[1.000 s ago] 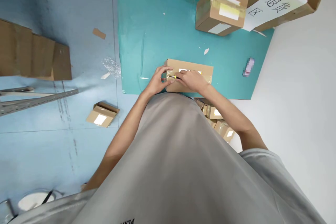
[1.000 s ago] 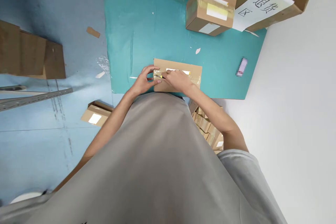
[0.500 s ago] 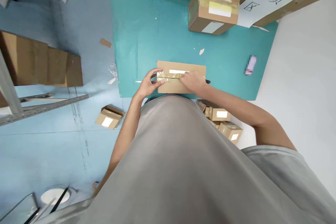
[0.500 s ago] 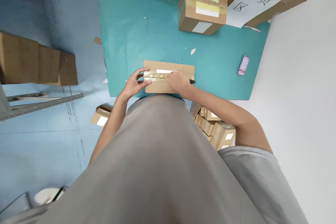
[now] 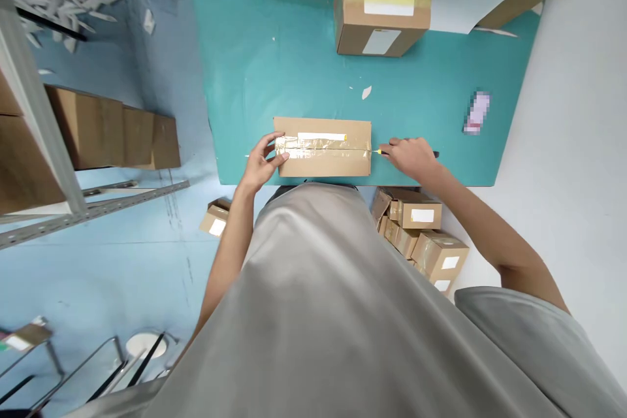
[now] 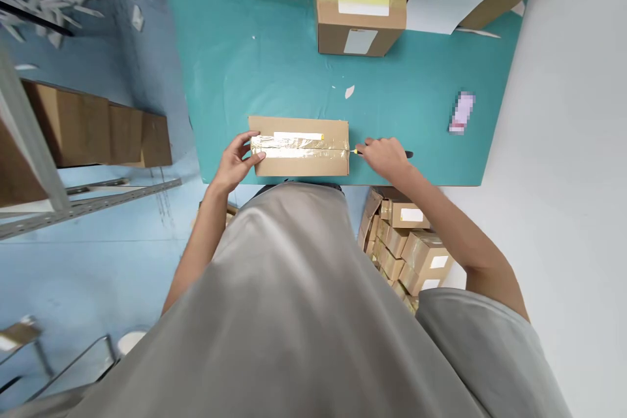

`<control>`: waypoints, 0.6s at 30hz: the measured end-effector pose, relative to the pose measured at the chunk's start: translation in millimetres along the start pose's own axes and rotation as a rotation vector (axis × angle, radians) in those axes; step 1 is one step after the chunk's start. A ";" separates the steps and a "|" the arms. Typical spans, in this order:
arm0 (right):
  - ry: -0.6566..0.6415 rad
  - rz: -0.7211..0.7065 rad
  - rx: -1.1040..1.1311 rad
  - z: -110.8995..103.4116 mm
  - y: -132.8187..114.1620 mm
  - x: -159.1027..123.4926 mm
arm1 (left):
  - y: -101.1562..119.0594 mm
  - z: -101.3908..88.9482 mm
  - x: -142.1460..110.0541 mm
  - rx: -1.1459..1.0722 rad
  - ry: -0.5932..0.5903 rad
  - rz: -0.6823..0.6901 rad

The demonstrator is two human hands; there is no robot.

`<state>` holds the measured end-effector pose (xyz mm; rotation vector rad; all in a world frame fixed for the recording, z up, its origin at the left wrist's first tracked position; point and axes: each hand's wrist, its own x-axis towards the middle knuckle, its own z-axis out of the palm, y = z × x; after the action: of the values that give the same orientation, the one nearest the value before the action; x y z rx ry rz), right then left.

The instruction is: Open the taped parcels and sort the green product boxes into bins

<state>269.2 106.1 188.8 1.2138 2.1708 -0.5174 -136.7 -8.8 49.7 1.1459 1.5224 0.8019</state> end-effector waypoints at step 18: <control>0.262 0.488 1.655 114.8 -86.4 55.7 | -63.9 -47.8 -21.2 -0.232 0.305 -0.148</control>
<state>207.3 29.8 70.2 2.5397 1.1510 -2.1667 -199.0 -46.3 10.8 0.7557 1.6889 1.0554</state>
